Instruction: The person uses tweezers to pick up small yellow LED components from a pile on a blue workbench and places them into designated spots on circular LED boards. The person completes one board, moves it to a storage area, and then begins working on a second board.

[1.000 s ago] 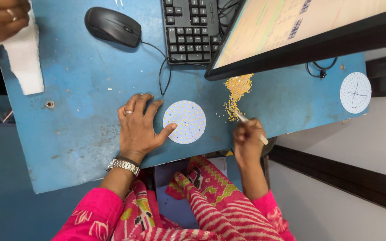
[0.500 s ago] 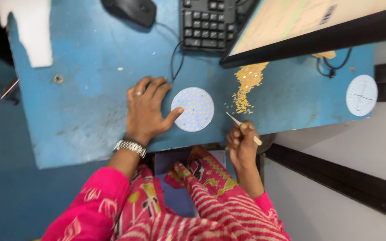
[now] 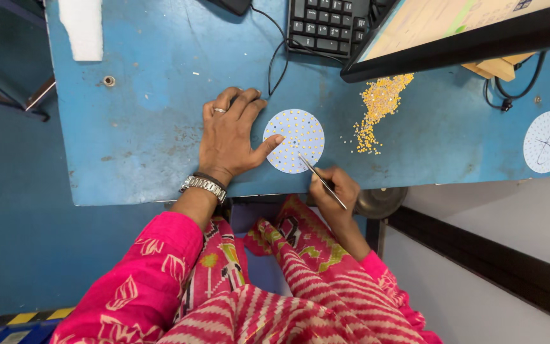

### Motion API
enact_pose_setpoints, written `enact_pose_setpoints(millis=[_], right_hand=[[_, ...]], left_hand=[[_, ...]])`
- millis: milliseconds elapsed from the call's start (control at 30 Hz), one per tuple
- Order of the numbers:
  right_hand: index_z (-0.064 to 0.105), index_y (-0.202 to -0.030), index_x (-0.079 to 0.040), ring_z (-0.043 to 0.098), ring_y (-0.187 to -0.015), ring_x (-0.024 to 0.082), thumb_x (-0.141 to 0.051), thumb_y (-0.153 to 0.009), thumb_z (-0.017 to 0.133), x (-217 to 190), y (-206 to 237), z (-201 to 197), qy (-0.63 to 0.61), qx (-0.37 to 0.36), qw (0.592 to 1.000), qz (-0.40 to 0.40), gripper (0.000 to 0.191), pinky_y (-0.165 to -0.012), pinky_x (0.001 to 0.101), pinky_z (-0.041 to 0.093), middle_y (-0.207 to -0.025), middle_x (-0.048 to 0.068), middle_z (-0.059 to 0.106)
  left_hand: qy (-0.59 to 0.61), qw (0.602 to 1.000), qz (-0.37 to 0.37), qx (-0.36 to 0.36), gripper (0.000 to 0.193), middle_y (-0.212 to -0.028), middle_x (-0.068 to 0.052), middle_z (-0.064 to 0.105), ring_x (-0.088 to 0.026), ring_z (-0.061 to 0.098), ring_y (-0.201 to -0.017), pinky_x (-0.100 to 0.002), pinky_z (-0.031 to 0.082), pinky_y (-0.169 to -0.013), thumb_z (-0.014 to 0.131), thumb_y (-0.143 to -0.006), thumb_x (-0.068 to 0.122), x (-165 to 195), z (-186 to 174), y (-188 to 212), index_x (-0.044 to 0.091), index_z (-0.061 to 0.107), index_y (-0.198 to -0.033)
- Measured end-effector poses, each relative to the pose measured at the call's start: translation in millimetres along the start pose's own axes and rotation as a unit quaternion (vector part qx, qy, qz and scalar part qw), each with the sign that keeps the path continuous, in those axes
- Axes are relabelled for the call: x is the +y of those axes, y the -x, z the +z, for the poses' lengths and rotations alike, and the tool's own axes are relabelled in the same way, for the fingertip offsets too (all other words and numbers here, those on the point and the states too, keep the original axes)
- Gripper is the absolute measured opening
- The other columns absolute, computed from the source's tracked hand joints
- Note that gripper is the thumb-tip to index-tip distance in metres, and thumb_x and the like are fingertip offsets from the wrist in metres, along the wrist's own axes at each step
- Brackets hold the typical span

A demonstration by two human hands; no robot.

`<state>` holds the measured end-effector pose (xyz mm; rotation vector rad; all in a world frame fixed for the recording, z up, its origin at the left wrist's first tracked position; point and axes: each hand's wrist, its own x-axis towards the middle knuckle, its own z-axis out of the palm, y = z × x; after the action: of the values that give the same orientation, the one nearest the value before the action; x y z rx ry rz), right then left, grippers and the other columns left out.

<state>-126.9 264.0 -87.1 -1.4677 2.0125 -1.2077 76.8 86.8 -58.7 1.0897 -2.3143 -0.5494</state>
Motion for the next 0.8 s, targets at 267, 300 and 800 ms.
enact_pose_setpoints(millis=[267,300,800], right_hand=[[0.067,-0.091,0.001,0.06,-0.06,0.018,-0.009,-0.088,0.075,-10.8,-3.2,6.0,0.03,0.018,0.997,-0.072,0.013,-0.057,0.0313,0.046,-0.072,0.009,0.061],[0.067,-0.091,0.001,0.06,-0.059,0.019,-0.009,-0.088,0.075,-11.0,-3.1,5.5,0.031,0.017,0.997,-0.07,0.013,-0.057,0.0317,0.046,-0.072,0.01,0.061],[0.069,-0.092,0.001,0.06,-0.061,0.014,-0.007,-0.087,0.076,1.9,-0.8,-0.8,0.045,0.055,0.993,-0.091,0.012,-0.057,0.0291,0.047,-0.072,0.008,0.064]], left_hand=[[0.004,1.0,-0.003,-0.004,0.069,-0.139,-0.008,0.06,-0.029,0.047,-0.133,-0.048,0.032,-0.105,0.069,-0.089,0.064,2.2,-2.5,-1.5,0.006,0.069,-0.125],[0.003,1.0,-0.002,-0.004,0.069,-0.139,-0.008,0.06,-0.029,0.047,-0.133,-0.048,0.032,-0.105,0.069,-0.089,0.064,2.4,-2.8,-1.4,0.006,0.069,-0.126],[-0.007,1.0,-0.007,-0.016,0.064,-0.139,-0.007,0.06,-0.03,0.046,-0.134,-0.05,0.032,-0.104,0.073,-0.085,0.058,1.3,-4.0,-1.8,0.007,0.069,-0.124]])
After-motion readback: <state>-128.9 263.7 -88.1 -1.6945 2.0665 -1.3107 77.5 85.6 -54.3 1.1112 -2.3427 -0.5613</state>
